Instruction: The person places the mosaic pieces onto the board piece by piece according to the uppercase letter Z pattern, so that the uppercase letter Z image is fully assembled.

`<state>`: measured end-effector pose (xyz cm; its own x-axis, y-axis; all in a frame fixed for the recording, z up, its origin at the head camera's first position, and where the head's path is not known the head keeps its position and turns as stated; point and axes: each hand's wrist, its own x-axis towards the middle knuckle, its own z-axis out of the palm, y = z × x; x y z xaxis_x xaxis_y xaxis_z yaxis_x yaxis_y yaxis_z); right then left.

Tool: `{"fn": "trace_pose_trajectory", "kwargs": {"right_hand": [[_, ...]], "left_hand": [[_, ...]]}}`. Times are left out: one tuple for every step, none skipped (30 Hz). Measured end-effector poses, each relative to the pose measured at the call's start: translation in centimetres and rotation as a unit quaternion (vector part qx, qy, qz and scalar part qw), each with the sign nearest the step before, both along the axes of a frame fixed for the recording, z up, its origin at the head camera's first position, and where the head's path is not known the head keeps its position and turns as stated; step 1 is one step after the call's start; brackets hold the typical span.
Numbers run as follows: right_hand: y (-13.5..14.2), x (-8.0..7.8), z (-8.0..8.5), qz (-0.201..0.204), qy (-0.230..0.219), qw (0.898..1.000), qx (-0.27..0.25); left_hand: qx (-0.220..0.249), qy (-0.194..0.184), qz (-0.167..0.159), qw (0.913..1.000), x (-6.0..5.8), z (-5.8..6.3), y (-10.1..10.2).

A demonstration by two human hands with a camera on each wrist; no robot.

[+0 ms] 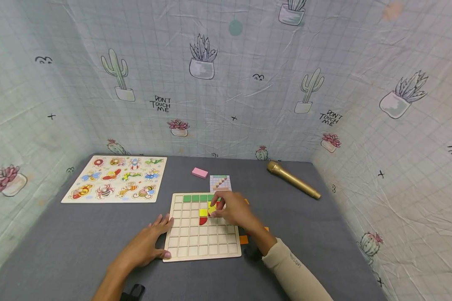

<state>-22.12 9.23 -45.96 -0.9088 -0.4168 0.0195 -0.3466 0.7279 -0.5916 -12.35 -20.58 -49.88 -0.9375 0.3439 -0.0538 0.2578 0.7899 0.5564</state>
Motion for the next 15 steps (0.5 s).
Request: {"fn": "trace_pose_trajectory", "kwargs": {"right_hand": [[-0.3,0.0,-0.1,0.003,0.0,1.0,0.002],[-0.6,0.0,-0.2,0.006,-0.001,1.0,0.004],[-0.9,0.1,-0.3,0.009,-0.003,1.0,0.009],[-1.3,0.1,-0.3,0.01,-0.006,1.0,0.014],[-1.6,0.1,-0.3,0.011,-0.009,1.0,0.02],[-1.9,0.1,-0.4,0.013,-0.012,1.0,0.023],[-2.3,0.1,-0.4,0.014,-0.013,1.0,0.025],[-2.6,0.1,-0.5,0.015,-0.016,0.999,0.027],[-2.9,0.1,-0.6,0.015,-0.016,0.999,0.031],[-3.2,0.1,-0.7,0.015,-0.016,0.999,0.035],[-3.6,0.1,-0.8,0.016,-0.013,0.999,0.041],[-3.9,0.1,-0.9,0.016,-0.008,0.999,0.048],[-4.1,0.1,-1.1,0.016,-0.002,0.998,0.058],[-4.4,0.1,-1.2,0.017,0.005,0.998,0.067],[-4.6,0.1,-1.4,0.017,0.014,0.997,0.074]], "left_hand": [[0.001,0.0,-0.001,1.0,0.0,0.0,0.0],[0.001,0.001,-0.002,1.0,0.0,0.0,0.0],[0.001,0.002,-0.002,1.0,0.0,0.0,0.0],[0.001,0.002,-0.003,1.0,0.0,0.0,0.0],[0.002,0.003,-0.003,1.0,0.0,0.0,0.0],[0.002,0.003,-0.004,1.0,0.0,0.0,0.0],[0.002,0.003,-0.004,1.0,0.0,0.1,0.0],[0.001,0.003,-0.004,1.0,0.0,0.1,0.0],[0.001,0.003,-0.005,1.0,0.0,0.1,0.0],[0.0,0.004,-0.005,1.0,0.0,0.1,0.0],[0.0,0.004,-0.005,1.0,0.1,0.1,0.0],[-0.001,0.005,-0.005,1.0,0.1,0.1,0.0],[-0.002,0.006,-0.005,1.0,0.1,0.1,0.0],[-0.003,0.008,-0.005,1.0,0.1,0.1,0.0],[-0.004,0.008,-0.005,0.9999,0.0,0.1,0.0]]}}
